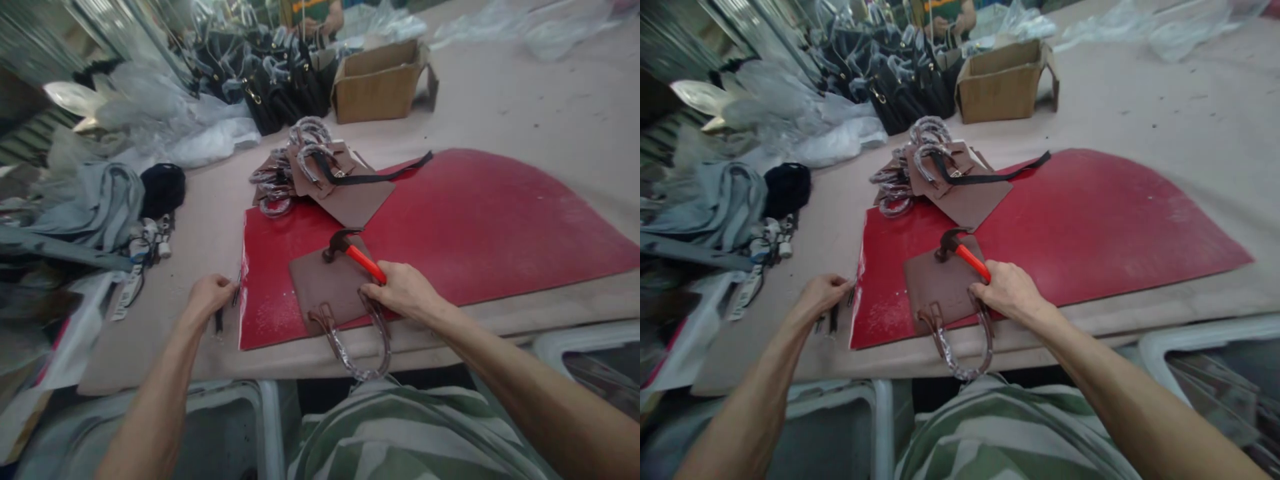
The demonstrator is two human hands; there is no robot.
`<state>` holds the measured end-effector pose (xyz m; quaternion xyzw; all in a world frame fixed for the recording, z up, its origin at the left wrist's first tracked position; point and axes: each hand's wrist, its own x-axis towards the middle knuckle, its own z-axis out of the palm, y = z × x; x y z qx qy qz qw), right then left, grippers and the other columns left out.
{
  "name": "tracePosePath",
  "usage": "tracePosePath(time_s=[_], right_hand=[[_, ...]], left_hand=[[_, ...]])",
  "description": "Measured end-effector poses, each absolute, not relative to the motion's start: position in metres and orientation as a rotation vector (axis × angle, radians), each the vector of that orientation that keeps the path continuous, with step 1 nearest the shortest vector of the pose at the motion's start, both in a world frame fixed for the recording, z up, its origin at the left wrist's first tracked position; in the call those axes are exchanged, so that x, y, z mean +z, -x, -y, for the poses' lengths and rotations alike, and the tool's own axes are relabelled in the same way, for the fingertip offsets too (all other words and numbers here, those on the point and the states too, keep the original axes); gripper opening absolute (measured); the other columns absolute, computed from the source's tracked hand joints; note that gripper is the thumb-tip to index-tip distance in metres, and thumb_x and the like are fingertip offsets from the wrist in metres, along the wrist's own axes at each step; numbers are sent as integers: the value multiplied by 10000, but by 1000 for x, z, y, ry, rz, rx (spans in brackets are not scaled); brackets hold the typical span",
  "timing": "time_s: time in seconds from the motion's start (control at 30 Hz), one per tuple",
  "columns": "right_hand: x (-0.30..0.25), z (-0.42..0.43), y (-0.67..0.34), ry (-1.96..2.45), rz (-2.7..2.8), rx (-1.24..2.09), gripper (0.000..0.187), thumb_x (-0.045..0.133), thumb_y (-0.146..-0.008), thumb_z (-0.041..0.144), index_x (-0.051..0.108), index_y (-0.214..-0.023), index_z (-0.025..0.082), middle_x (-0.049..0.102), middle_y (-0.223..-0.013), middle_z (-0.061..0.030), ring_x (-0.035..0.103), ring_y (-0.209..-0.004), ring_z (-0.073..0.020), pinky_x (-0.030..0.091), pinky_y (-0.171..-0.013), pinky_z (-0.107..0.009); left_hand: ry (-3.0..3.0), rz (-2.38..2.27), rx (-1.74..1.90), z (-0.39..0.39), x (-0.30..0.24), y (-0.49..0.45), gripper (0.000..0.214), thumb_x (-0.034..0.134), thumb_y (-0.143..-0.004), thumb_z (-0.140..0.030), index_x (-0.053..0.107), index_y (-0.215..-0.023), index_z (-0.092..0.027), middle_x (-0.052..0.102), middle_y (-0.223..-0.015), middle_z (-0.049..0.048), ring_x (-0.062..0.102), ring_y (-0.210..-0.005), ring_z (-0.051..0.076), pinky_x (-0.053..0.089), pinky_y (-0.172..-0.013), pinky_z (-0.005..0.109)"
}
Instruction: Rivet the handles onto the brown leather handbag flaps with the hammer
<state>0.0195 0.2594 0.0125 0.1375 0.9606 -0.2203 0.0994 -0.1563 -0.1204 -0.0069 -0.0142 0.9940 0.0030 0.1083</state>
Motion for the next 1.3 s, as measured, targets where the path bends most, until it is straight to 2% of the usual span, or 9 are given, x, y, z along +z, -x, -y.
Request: tracePosePath(time_s=[0.2, 0.33, 0.43, 0.53, 0.63, 0.73, 0.87, 1.03, 1.3], right_hand=[[12, -259, -21, -420, -2852, -639, 287, 612, -802, 469, 636, -884, 195, 687, -779, -65, 623, -712, -212, 325, -576, -275], [13, -259, -21, -416, -2847, -665, 279, 604, -809, 463, 629, -870, 191, 682, -775, -69, 622, -707, -213, 320, -570, -275], [15, -259, -21, -407, -2845, -665, 267, 603, -805, 452, 621, -852, 190, 672, -757, -67, 613, -694, -211, 316, -566, -274], [15, -259, -21, -404, -2845, -660, 264, 601, -808, 451, 616, -845, 190, 664, -746, -63, 606, -686, -206, 319, -571, -271], [16, -259, -20, -398, -2842, -666, 256, 596, -818, 449, 606, -826, 193, 657, -732, -57, 596, -667, -198, 312, -559, -268], [15, -258, -20, -402, -2838, -661, 263, 598, -824, 457, 598, -814, 194, 658, -731, -58, 589, -659, -194, 300, -547, -267], [14, -259, -21, -398, -2854, -669, 262, 592, -822, 457, 598, -820, 195, 664, -743, -59, 595, -675, -198, 305, -558, -268], [13, -261, -22, -409, -2861, -696, 252, 599, -811, 449, 608, -846, 199, 670, -738, -59, 604, -678, -207, 310, -564, -273], [9, -263, -22, -376, -2871, -722, 258, 606, -807, 453, 609, -845, 198, 662, -719, -58, 605, -664, -213, 296, -552, -278]], left_hand=[[-82, -2895, 54, 106, -15, 162, 133, 613, -707, -324, 640, -650, -208, 715, -703, 103, 697, -759, 294, 434, -585, 296], [-24, -2935, 108, 108, -5, 156, 158, 570, -728, -320, 568, -623, -203, 662, -616, 84, 685, -696, 278, 460, -579, 302], [226, -2929, 841, 104, 8, 139, 134, 531, -755, -321, 540, -741, -188, 648, -641, 39, 674, -614, 228, 512, -582, 313], [333, -2415, 1779, 80, 19, 108, 234, 635, -703, -300, 527, -870, -178, 647, -671, -13, 677, -593, 180, 573, -651, 335], [156, -1964, 2122, 37, 19, 72, 418, 753, -683, -297, 561, -1038, -188, 699, -756, -4, 720, -729, 182, 595, -783, 372], [13, -1807, 2194, -11, 9, 42, 446, 802, -693, -371, 598, -1035, -169, 732, -801, 32, 731, -788, 198, 598, -828, 395], [-154, -1903, 2127, -51, -7, 20, 269, 755, -766, -314, 604, -921, -155, 753, -864, 63, 736, -794, 192, 607, -766, 342], [-394, -2179, 1947, -58, -13, 12, 65, 620, -868, -227, 622, -893, -167, 752, -899, 57, 728, -835, 171, 594, -822, 318], [-398, -2237, 1921, -56, -17, 9, 41, 593, -880, -185, 627, -901, -173, 746, -892, 46, 724, -826, 168, 597, -810, 318]])
